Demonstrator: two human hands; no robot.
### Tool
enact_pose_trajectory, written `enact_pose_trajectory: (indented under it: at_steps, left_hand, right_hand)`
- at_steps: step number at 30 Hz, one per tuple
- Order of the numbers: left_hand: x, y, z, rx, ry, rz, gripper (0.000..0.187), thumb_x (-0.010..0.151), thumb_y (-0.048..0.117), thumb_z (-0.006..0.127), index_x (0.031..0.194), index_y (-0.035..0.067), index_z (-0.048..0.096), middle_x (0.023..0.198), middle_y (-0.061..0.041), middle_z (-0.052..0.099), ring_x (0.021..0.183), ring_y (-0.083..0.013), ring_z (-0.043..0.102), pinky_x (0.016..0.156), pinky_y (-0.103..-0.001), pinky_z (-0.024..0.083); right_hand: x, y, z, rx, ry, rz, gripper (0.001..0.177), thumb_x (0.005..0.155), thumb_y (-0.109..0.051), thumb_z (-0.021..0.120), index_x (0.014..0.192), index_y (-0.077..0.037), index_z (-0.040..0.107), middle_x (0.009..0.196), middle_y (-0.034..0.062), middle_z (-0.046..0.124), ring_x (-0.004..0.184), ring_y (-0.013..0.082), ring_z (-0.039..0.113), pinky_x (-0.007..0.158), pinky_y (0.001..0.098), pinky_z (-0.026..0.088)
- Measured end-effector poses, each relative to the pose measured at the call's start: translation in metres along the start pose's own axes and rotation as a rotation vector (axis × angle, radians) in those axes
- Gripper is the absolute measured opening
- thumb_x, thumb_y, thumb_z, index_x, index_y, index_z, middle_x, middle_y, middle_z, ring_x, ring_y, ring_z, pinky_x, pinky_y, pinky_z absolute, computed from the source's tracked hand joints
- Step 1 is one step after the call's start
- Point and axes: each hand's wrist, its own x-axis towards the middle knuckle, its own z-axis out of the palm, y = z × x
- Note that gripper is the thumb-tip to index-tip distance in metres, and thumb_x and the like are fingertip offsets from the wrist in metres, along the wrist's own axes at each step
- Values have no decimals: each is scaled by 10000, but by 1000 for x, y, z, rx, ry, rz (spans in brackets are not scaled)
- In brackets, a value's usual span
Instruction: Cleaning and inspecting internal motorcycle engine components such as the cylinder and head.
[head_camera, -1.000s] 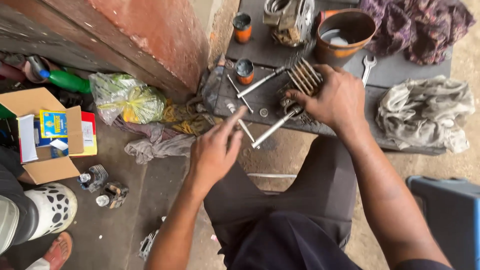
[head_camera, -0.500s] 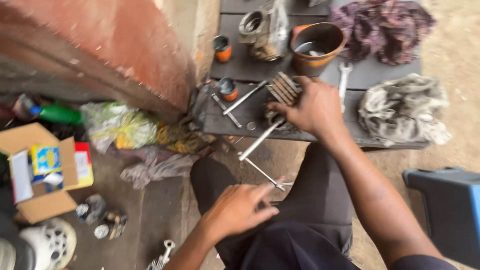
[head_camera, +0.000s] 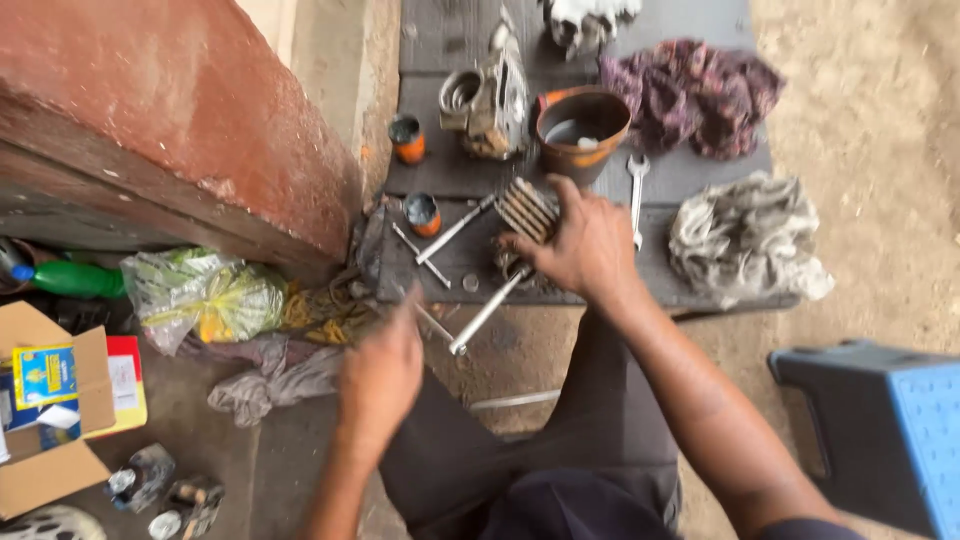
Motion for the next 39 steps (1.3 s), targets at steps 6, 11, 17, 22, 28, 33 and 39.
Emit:
enact_pose_trajectory:
  at_steps: [6,11,17,22,28,33,39]
  left_hand:
    - [-19,21,9,-39,-236,675,489,883,295,704,1368,233,701,807,-95,748,713,-292,729,625,-418,582]
    - [-2,-15,30,155,-90,222,337,950,264,571,1251,164,685,1034,-50,754,778,-233,737,712,-395,594]
    - [-18,-9,5,-267,-441,454,377,918,247,647,1250,69,663,836,-85,791,694,-281,749,653,-423,594]
    - [-12,-11,23,432,-135,119,233,963,178,625,1191,145,664,859,-154,743,778,-345,734,663,-471,584]
    - [-9,4,-5,-410,-247,341,202,911,309,715,1004,130,727,819,-74,812,765,-251,761,690,-399,637]
    - [-25,-9,32,44,-604,373,378,864,284,741,1210,134,718,849,-145,772,808,-316,742,760,-435,576]
    - [1,4,-4,-73,30,142,442,938,242,598,1372,194,661,1062,-101,764,827,-297,745,697,-428,578]
  right_hand:
    - [2,5,5,35,39,-66,998,711,-735,779,1340,16,585,915,237,714,898,394,702,815,497,539]
    - [8,3,0,13,-29,-29,998,722,-737,766,1327,36,589,946,238,720,903,371,714,831,474,555]
    - [-3,5,5,33,-12,-48,1001,711,-737,766,1306,52,606,1011,256,716,924,384,709,821,479,552]
    - [6,-2,-7,33,-110,42,1010,712,-753,741,1348,19,596,999,248,721,962,375,709,870,459,552]
    - [4,1,-4,3,-55,-22,1000,717,-747,745,1311,48,613,1000,245,719,941,375,707,845,469,540]
    - [7,-7,-12,0,-157,50,978,707,-770,731,1295,5,627,954,229,731,887,349,729,840,446,560]
    - [3,7,4,30,36,-89,918,705,-718,776,1239,20,663,942,238,726,912,391,710,819,481,549]
